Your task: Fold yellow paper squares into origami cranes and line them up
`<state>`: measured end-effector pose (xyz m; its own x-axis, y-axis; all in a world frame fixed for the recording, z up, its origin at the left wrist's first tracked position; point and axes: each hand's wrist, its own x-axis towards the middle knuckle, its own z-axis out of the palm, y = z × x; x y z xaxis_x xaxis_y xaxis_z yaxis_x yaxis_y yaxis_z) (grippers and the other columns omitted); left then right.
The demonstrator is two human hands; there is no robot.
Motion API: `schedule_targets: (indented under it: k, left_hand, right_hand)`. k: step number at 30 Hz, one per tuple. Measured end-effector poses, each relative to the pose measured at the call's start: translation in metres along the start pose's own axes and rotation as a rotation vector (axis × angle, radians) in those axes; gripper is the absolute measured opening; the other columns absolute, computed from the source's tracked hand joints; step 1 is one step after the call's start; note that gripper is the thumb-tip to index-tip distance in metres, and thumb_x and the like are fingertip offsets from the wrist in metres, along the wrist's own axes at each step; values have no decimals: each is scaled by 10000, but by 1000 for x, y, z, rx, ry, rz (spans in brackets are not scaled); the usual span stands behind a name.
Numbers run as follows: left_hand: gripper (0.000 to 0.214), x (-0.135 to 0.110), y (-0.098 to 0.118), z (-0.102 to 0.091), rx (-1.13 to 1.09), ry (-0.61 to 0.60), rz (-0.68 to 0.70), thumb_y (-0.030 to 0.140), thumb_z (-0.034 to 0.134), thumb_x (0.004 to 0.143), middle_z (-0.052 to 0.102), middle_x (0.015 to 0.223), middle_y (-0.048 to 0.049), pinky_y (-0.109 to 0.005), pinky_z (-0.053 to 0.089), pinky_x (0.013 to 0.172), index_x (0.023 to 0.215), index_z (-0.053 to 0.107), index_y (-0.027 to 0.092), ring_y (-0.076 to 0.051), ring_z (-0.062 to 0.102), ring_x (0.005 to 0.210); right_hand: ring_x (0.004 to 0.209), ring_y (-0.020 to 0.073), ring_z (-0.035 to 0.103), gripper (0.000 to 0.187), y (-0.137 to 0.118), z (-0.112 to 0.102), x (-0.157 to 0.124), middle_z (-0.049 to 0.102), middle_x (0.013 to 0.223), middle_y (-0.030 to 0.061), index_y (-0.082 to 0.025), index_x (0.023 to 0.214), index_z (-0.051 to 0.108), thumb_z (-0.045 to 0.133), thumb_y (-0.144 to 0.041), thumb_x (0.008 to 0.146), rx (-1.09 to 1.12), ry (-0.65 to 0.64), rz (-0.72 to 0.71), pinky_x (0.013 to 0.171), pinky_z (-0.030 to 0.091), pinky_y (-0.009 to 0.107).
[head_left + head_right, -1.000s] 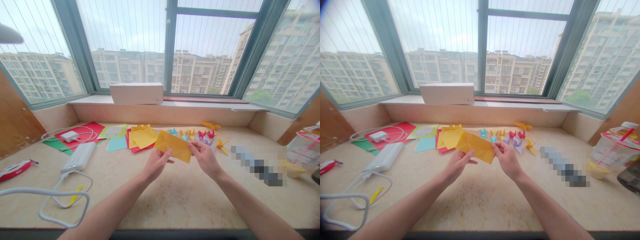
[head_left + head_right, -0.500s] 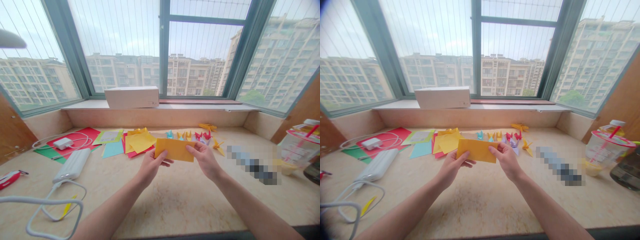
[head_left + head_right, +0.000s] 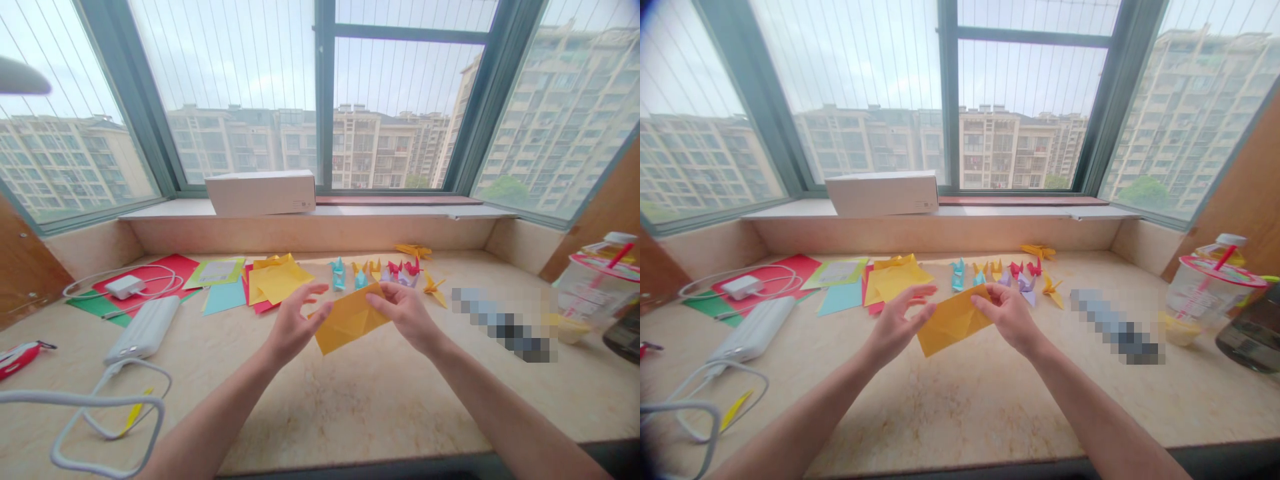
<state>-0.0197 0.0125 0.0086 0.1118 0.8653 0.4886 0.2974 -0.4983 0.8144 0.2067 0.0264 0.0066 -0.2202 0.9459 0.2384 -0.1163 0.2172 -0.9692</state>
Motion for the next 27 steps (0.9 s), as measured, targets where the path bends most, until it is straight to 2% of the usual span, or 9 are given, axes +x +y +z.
schedule_targets:
  k: [3,6,10,14,16,18,21,24,27]
  left_hand:
    - [177,-3,-2,3,117,-129,117,325,655,858,719,1037,-89,-352,497,866,970,712,201,-231,653,959]
    - [127,-5,-6,8,169,-166,206,276,612,888,715,1000,-77,-344,493,849,875,722,216,-221,653,925]
    - [106,-2,-11,7,282,96,224,277,659,844,663,985,-69,-352,476,859,927,699,224,-227,613,950]
    - [229,1,-12,3,289,284,-26,397,695,799,582,711,0,-276,451,633,854,633,184,-166,553,663]
    - [329,-1,-10,4,170,147,-168,470,614,850,529,591,18,-248,405,533,710,591,172,-137,500,549]
    - [402,-4,-4,9,-56,-117,-253,503,551,885,575,594,-10,-244,420,503,692,608,155,-133,524,525]
    - [326,-11,8,16,-444,-400,-183,428,625,869,699,1040,-114,-328,536,784,1042,680,157,-210,651,896]
    - [359,-15,13,22,-734,-339,-183,407,597,900,650,1241,-125,-387,516,907,1182,647,191,-257,618,1100]
    - [349,-14,9,25,-826,-227,-255,384,584,916,683,1196,-134,-403,504,943,1182,656,169,-268,625,1118]
  right_hand:
    - [805,222,707,277,3,3,-2,755,870,58,-180,919,719,720,-423,786,-87,-93,-17,759,564,355]
    - [822,210,679,195,6,5,-4,737,861,53,-196,895,732,690,-375,830,-296,-41,-214,779,544,352]
    - [921,211,663,91,5,5,-7,714,966,67,-229,890,740,665,-275,867,-467,-15,-529,864,527,377]
    - [946,220,655,155,3,3,-11,696,1008,70,-268,949,738,620,-187,890,-560,82,-770,858,527,405]
    - [946,232,651,204,3,1,-12,698,993,67,-288,978,734,608,-156,887,-604,134,-872,848,526,424]
    - [956,239,648,241,3,0,-13,704,1003,64,-301,1002,728,613,-131,875,-653,134,-959,855,520,437]
    - [1003,241,637,274,4,-2,-13,707,1060,63,-301,1028,718,626,-105,861,-748,45,-1032,898,498,452]
    - [1065,239,622,265,4,-2,-12,703,1108,63,-292,1039,710,613,-110,873,-815,-53,-1044,930,483,447]
    - [1118,238,608,230,4,-2,-11,699,1148,55,-292,1034,706,603,-144,891,-863,-135,-1023,953,470,441]
